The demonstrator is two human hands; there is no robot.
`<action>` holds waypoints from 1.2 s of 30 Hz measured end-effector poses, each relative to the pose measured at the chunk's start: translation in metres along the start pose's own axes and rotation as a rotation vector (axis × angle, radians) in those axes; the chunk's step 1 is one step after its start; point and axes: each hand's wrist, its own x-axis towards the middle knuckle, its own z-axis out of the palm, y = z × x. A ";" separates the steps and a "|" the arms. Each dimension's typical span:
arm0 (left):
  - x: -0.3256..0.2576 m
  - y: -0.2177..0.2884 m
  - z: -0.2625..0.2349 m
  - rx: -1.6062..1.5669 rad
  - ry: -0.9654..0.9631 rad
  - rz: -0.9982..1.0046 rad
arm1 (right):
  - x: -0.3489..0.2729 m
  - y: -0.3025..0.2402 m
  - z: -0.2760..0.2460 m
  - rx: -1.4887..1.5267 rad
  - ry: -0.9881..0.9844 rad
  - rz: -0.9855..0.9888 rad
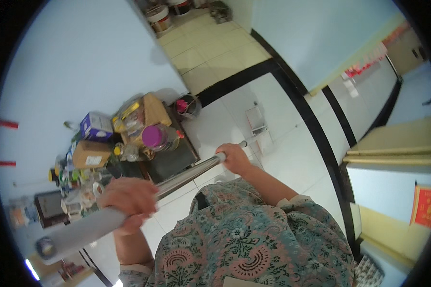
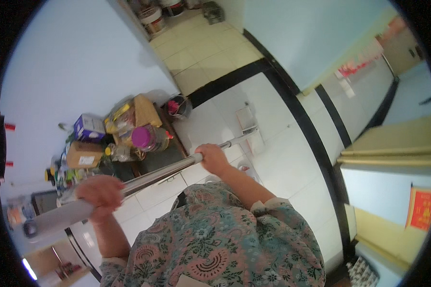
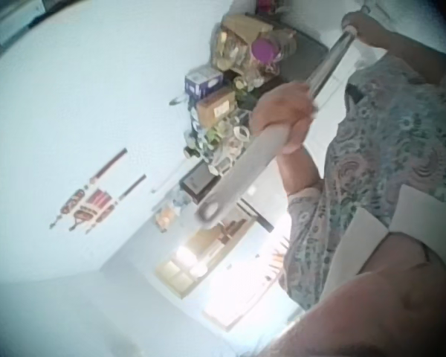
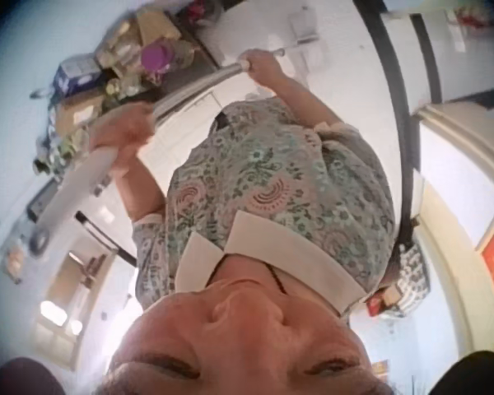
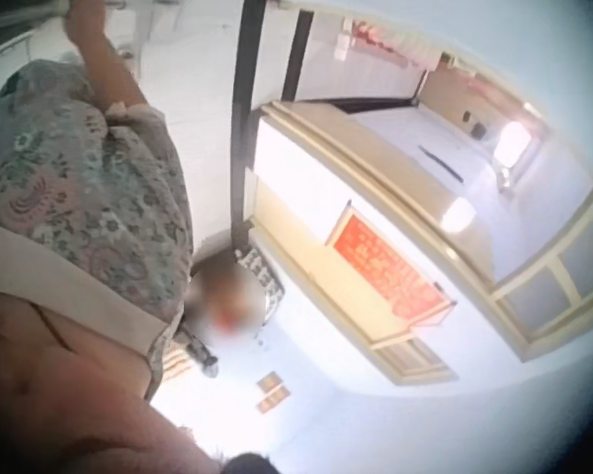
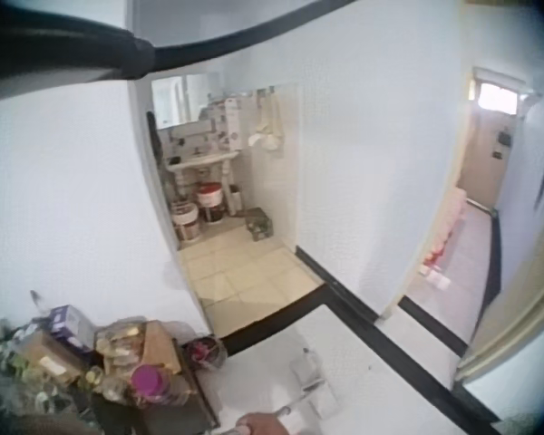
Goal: The person mops the tiled floor of a bedroom and a bathroom using a flat mop. They move the mop back and forth across the floor, navigating around furniture and fixtures. The person transitions from the bedroom to the bathroom, continuing the mopping task in the new area.
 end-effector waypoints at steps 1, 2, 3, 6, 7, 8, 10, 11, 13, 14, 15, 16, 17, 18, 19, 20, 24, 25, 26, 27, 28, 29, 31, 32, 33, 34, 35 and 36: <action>0.008 0.005 -0.012 -0.072 -0.053 0.045 | -0.003 -0.015 -0.002 -0.062 0.036 0.001; 0.020 0.003 -0.009 -0.182 -0.049 0.027 | -0.007 -0.026 -0.010 -0.126 0.074 0.006; 0.031 -0.001 -0.007 -0.290 -0.047 0.003 | -0.011 -0.033 -0.019 -0.162 0.088 0.038; 0.066 -0.037 0.019 -0.462 -0.083 -0.105 | -0.036 -0.007 -0.043 -0.174 0.212 0.195; 0.076 -0.057 0.032 -0.519 -0.121 -0.123 | -0.045 0.002 -0.053 -0.180 0.284 0.231; 0.087 -0.075 0.047 -0.576 -0.162 -0.143 | -0.057 0.014 -0.064 -0.186 0.358 0.268; 0.108 -0.109 0.086 -0.662 -0.237 -0.275 | -0.087 0.054 -0.081 -0.199 0.496 0.341; 0.118 -0.126 0.102 -0.677 -0.302 -0.318 | -0.099 0.072 -0.091 -0.207 0.556 0.364; 0.137 -0.157 0.136 -0.609 -0.444 -0.377 | -0.116 0.091 -0.125 -0.246 0.565 0.509; 0.147 -0.171 0.153 -0.524 -0.517 -0.388 | -0.127 0.111 -0.135 -0.271 0.677 0.542; 0.160 -0.183 0.169 -0.439 -0.593 -0.397 | -0.140 0.131 -0.144 -0.310 0.719 0.609; 0.174 -0.193 0.183 -0.431 -0.657 -0.426 | -0.149 0.148 -0.148 -0.346 0.757 0.682; 0.187 -0.202 0.194 -0.419 -0.714 -0.453 | -0.151 0.168 -0.151 -0.307 0.753 0.688; 0.202 -0.212 0.204 -0.405 -0.773 -0.481 | -0.148 0.182 -0.157 -0.265 0.750 0.692; 0.218 -0.221 0.208 -0.392 -0.719 -0.560 | -0.143 0.195 -0.163 -0.223 0.741 0.690; 0.237 -0.230 0.207 -0.386 -0.755 -0.538 | -0.133 0.209 -0.167 -0.203 0.744 0.687; 0.325 -0.243 0.191 -0.349 -0.798 -0.483 | -0.041 0.224 -0.207 -0.120 0.770 0.569; 0.347 -0.249 0.187 -0.320 -0.813 -0.449 | -0.020 0.232 -0.214 -0.071 0.762 0.573; 0.366 -0.244 0.180 -0.270 -0.806 -0.417 | 0.009 0.226 -0.227 -0.085 0.776 0.514; 0.381 -0.239 0.175 -0.232 -0.766 -0.414 | 0.036 0.221 -0.237 -0.103 0.793 0.462; 0.395 -0.233 0.171 -0.196 -0.733 -0.412 | 0.061 0.227 -0.241 -0.086 0.756 0.446; 0.406 -0.231 0.164 -0.147 -0.723 -0.410 | 0.085 0.229 -0.244 -0.039 0.781 0.385; 0.420 -0.217 0.151 -0.038 -0.683 -0.399 | 0.129 0.235 -0.243 0.014 0.743 0.309; 0.424 -0.210 0.149 0.001 -0.651 -0.410 | 0.146 0.238 -0.242 0.035 0.725 0.275; 0.426 -0.205 0.146 0.036 -0.617 -0.419 | 0.162 0.238 -0.241 0.051 0.705 0.244; 0.428 -0.204 0.144 0.069 -0.589 -0.428 | 0.172 0.240 -0.241 0.067 0.689 0.215; 0.431 -0.207 0.142 0.049 -0.571 -0.379 | 0.179 0.242 -0.245 0.089 0.662 0.217; 0.429 -0.207 0.139 0.071 -0.542 -0.370 | 0.186 0.239 -0.249 0.113 0.624 0.217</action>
